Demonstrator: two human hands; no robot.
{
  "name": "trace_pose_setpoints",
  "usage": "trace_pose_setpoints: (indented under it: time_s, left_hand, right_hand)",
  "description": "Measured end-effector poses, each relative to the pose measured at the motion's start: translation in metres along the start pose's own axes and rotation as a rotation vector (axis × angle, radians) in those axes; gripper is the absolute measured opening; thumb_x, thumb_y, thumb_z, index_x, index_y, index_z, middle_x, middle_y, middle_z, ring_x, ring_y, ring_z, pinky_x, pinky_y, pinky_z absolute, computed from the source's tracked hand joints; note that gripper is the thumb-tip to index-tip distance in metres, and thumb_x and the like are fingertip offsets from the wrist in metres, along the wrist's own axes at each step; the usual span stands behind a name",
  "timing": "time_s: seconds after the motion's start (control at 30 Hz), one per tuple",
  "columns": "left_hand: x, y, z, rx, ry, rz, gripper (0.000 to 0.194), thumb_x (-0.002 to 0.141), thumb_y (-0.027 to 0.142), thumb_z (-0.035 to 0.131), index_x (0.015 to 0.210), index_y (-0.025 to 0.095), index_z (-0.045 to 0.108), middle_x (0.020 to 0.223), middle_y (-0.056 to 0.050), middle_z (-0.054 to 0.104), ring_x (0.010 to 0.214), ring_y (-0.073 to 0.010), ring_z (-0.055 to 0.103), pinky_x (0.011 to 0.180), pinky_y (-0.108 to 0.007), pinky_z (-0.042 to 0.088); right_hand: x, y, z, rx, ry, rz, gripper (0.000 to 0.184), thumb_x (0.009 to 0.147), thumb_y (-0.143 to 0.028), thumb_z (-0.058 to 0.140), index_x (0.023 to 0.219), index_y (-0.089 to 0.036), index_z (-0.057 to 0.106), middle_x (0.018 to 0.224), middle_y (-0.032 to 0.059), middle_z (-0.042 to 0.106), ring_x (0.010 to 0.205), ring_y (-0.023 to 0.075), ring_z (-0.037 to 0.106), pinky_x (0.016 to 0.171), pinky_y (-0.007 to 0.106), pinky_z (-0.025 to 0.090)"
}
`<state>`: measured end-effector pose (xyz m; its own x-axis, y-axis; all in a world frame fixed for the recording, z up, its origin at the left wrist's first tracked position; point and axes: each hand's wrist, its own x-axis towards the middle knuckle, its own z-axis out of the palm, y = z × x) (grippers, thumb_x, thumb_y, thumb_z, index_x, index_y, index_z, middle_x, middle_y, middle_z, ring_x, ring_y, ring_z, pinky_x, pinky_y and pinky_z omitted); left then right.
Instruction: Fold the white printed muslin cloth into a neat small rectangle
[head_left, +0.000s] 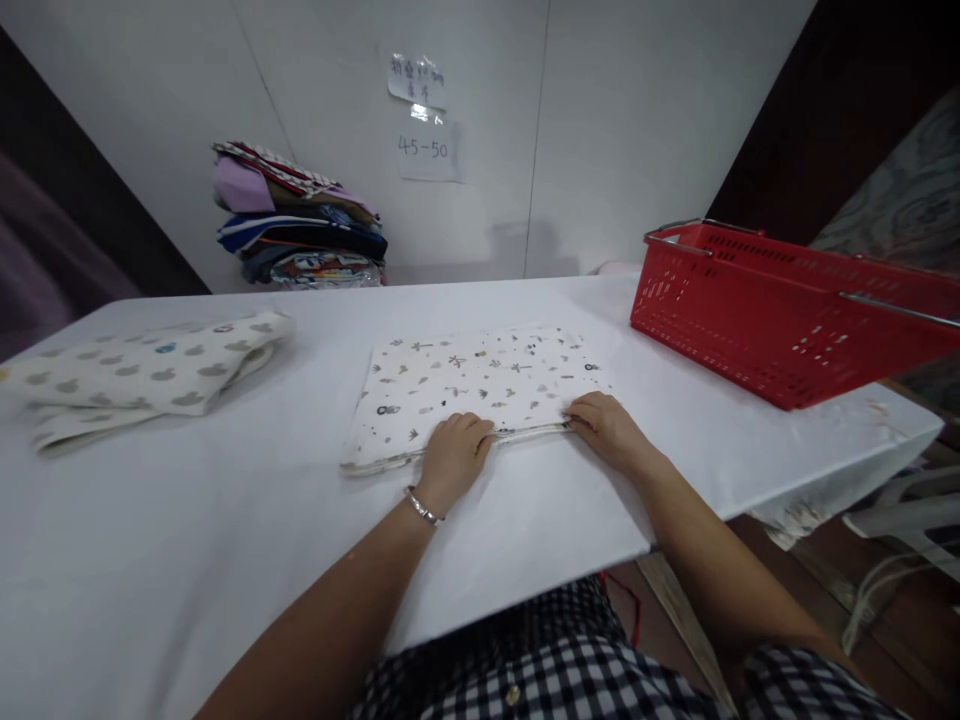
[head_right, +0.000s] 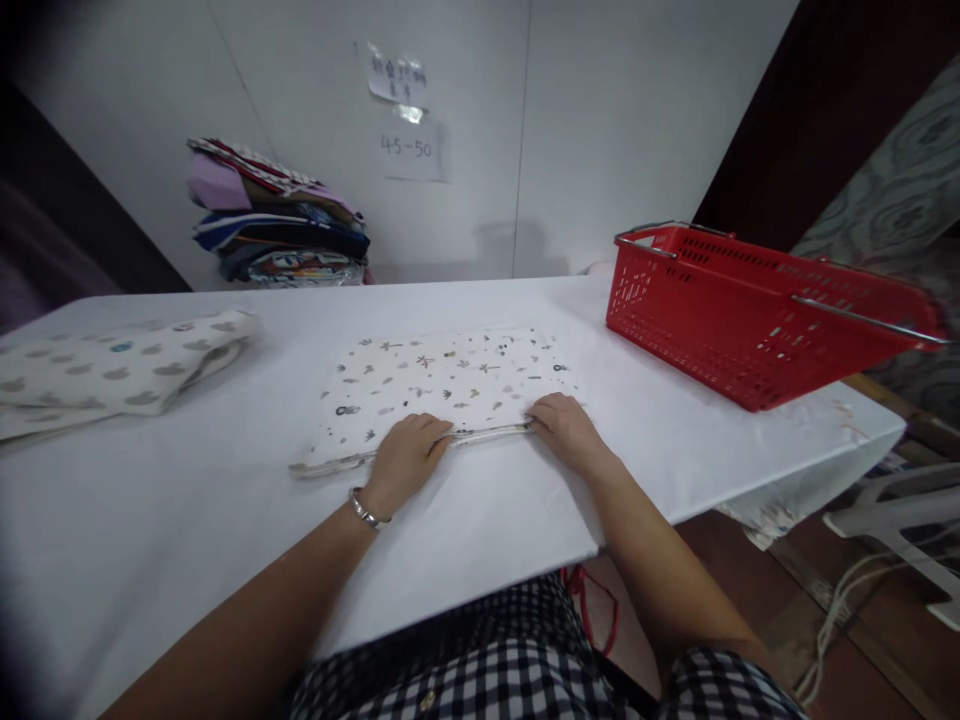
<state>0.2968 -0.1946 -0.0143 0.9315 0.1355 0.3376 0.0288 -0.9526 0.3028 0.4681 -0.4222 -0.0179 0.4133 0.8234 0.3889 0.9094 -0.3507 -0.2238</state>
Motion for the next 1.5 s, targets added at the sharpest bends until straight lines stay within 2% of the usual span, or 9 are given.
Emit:
trace_pose_setpoints:
  time_s: [0.17, 0.43, 0.67, 0.8, 0.93, 1.1, 1.27, 1.37, 1.5]
  left_hand:
    - [-0.002, 0.004, 0.001, 0.096, 0.022, 0.070, 0.023, 0.086, 0.020, 0.050, 0.109, 0.021, 0.057, 0.101, -0.006, 0.060, 0.094, -0.0217, 0.051, 0.077, -0.036, 0.041]
    - [0.002, 0.009, 0.001, 0.239, -0.016, 0.157, 0.018, 0.085, 0.010, 0.044, 0.094, 0.019, 0.057, 0.088, -0.005, 0.060, 0.086, -0.0199, 0.052, 0.073, -0.034, 0.039]
    - [0.001, 0.006, 0.002, 0.245, 0.056, 0.204, 0.019, 0.086, 0.009, 0.041, 0.094, 0.018, 0.056, 0.084, -0.005, 0.059, 0.082, -0.0193, 0.052, 0.073, -0.034, 0.038]
    - [0.000, 0.005, 0.002, 0.237, 0.019, 0.231, 0.021, 0.085, 0.007, 0.042, 0.095, 0.018, 0.056, 0.085, -0.004, 0.059, 0.082, -0.0194, 0.052, 0.073, -0.033, 0.038]
    - [0.000, 0.005, 0.001, 0.224, -0.009, 0.218, 0.023, 0.084, 0.006, 0.041, 0.097, 0.018, 0.055, 0.086, -0.005, 0.059, 0.083, -0.0195, 0.051, 0.072, -0.034, 0.038]
    - [0.000, 0.005, 0.002, 0.205, -0.031, 0.206, 0.022, 0.086, 0.008, 0.041, 0.098, 0.018, 0.056, 0.089, -0.005, 0.058, 0.084, -0.0193, 0.051, 0.071, -0.033, 0.039]
    - [-0.001, 0.003, 0.004, 0.154, -0.016, 0.200, 0.020, 0.088, 0.012, 0.041, 0.098, 0.019, 0.056, 0.090, -0.005, 0.058, 0.086, -0.0193, 0.050, 0.073, -0.034, 0.039]
    - [-0.001, 0.003, 0.004, 0.123, -0.008, 0.194, 0.018, 0.090, 0.016, 0.040, 0.099, 0.019, 0.056, 0.091, -0.005, 0.058, 0.086, -0.0192, 0.050, 0.074, -0.034, 0.040]
    - [-0.001, 0.000, 0.006, 0.105, -0.010, 0.183, 0.018, 0.090, 0.017, 0.042, 0.099, 0.019, 0.057, 0.092, -0.005, 0.058, 0.088, -0.0193, 0.050, 0.076, -0.034, 0.040]
  right_hand:
    - [0.003, -0.005, -0.001, -0.037, 0.006, -0.001, 0.022, 0.092, -0.023, 0.043, 0.095, -0.019, 0.065, 0.097, 0.0093, 0.065, 0.093, 0.0222, 0.055, 0.081, 0.037, 0.042]
    - [0.005, -0.010, 0.000, -0.050, 0.043, -0.015, 0.018, 0.092, -0.016, 0.040, 0.087, -0.018, 0.057, 0.093, 0.0088, 0.062, 0.090, 0.0221, 0.053, 0.079, 0.035, 0.041]
    - [0.000, -0.010, 0.000, -0.024, 0.081, -0.045, 0.018, 0.091, -0.012, 0.038, 0.088, -0.018, 0.055, 0.095, 0.0090, 0.061, 0.090, 0.0220, 0.052, 0.079, 0.036, 0.040]
    - [-0.001, -0.010, 0.001, -0.025, 0.037, -0.043, 0.017, 0.091, -0.013, 0.039, 0.086, -0.019, 0.055, 0.096, 0.0090, 0.061, 0.090, 0.0216, 0.052, 0.079, 0.036, 0.041]
    - [-0.002, -0.009, 0.001, -0.003, 0.078, -0.046, 0.017, 0.091, -0.012, 0.039, 0.088, -0.019, 0.055, 0.099, 0.0091, 0.060, 0.094, 0.0213, 0.052, 0.082, 0.037, 0.041]
    - [-0.004, -0.008, 0.003, -0.004, 0.018, -0.044, 0.017, 0.091, -0.012, 0.039, 0.085, -0.019, 0.054, 0.099, 0.0088, 0.060, 0.094, 0.0211, 0.052, 0.082, 0.037, 0.042]
    - [-0.003, -0.012, 0.001, -0.024, 0.017, -0.047, 0.017, 0.091, -0.016, 0.040, 0.089, -0.019, 0.057, 0.102, 0.0097, 0.061, 0.097, 0.0221, 0.054, 0.082, 0.039, 0.044]
    - [-0.004, -0.012, 0.000, -0.040, 0.020, -0.054, 0.016, 0.091, -0.018, 0.043, 0.098, -0.019, 0.057, 0.104, 0.0098, 0.062, 0.099, 0.0228, 0.055, 0.084, 0.041, 0.045]
    - [-0.010, -0.008, 0.002, -0.046, 0.095, -0.091, 0.021, 0.090, -0.021, 0.048, 0.110, -0.019, 0.053, 0.108, 0.0110, 0.061, 0.106, 0.0240, 0.054, 0.089, 0.043, 0.044]
